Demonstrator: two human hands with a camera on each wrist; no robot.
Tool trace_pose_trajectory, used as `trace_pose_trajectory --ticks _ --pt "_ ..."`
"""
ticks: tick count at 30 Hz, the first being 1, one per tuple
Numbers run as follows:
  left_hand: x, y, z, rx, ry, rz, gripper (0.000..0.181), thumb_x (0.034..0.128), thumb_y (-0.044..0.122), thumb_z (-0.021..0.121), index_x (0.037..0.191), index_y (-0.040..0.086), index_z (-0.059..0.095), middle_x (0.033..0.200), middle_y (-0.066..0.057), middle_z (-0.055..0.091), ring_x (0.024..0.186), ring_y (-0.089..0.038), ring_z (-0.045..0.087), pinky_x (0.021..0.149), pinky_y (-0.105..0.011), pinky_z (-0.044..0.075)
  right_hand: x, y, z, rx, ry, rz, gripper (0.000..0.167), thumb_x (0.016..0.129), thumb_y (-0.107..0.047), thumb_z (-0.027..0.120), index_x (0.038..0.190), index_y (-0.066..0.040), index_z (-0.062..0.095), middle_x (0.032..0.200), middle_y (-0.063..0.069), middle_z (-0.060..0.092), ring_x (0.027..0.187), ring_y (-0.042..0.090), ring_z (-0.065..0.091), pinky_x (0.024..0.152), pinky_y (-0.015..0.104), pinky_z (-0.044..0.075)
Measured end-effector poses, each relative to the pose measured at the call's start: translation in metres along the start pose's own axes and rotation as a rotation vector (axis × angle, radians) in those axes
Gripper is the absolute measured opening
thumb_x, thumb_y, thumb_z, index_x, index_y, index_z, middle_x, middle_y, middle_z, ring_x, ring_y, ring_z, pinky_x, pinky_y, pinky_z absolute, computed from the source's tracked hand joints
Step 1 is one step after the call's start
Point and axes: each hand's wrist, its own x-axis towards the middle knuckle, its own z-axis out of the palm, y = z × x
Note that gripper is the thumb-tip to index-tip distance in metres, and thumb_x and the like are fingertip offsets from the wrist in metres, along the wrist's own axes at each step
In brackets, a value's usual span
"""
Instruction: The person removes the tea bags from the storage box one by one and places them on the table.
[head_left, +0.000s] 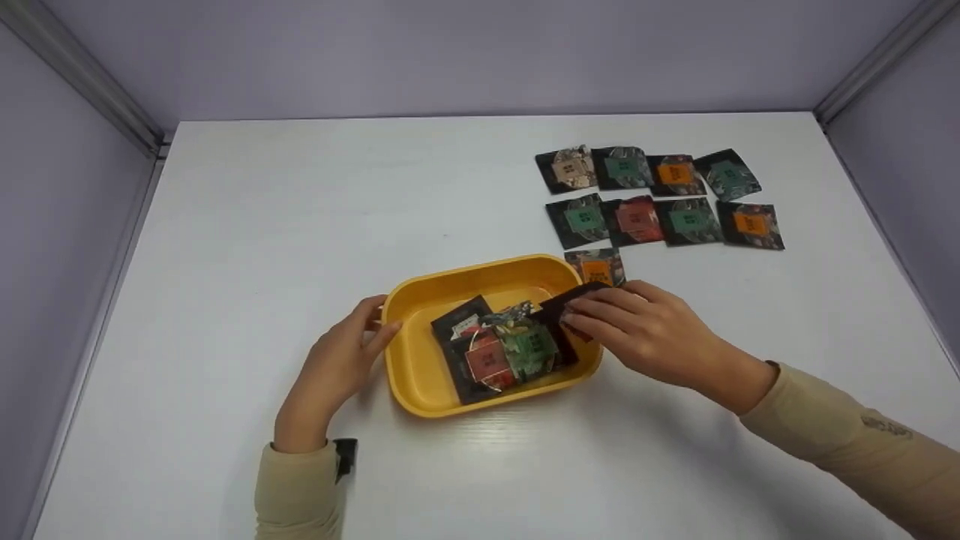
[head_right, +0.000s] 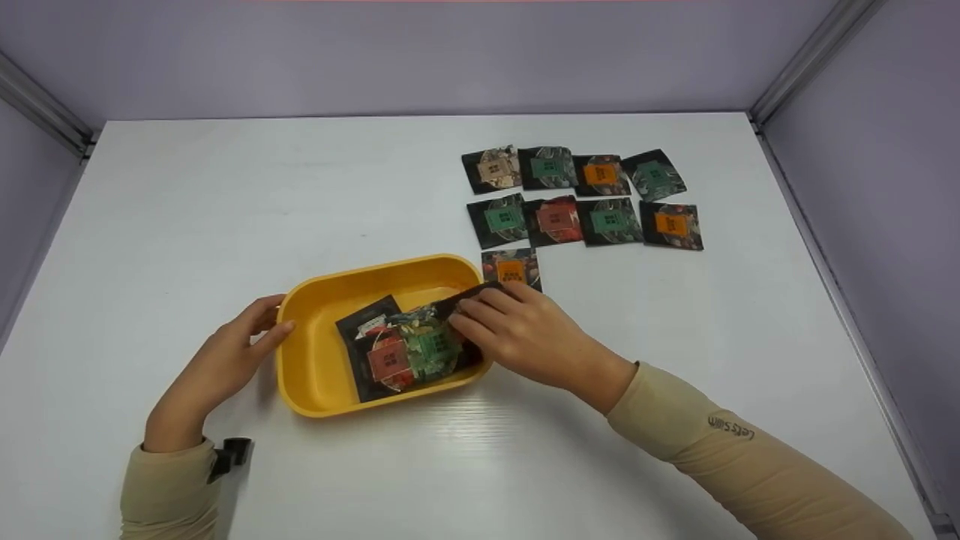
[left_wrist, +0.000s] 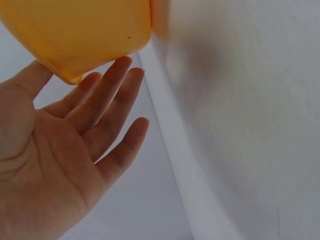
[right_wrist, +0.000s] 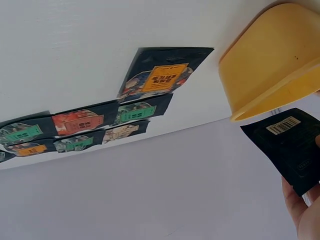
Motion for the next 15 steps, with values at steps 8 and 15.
trace_pose_trajectory --ticks 8,15 --pt "0.000 -0.002 0.000 -0.015 0.012 0.033 0.054 0.1035 0.043 0.050 0.150 0.018 0.038 0.135 -0.013 0.056 0.124 -0.033 0.052 0.107 -0.053 0.040 -0.018 0.014 -0.005 0.015 -0.012 0.134 0.030 0.106 -0.015 0.046 0.117 -0.005 0.072 0.108 0.009 0.073 0.092 0.026 0.069 0.071 0.040 0.056" --pt "0.000 -0.001 0.000 -0.022 0.011 0.023 0.055 0.1032 0.043 0.050 0.150 0.018 0.038 0.136 -0.012 0.055 0.125 -0.032 0.051 0.107 -0.054 0.040 -0.037 0.033 -0.006 0.022 -0.033 0.239 0.032 0.086 0.001 0.068 0.117 -0.004 0.072 0.108 0.010 0.073 0.092 0.029 0.069 0.076 0.046 0.057"
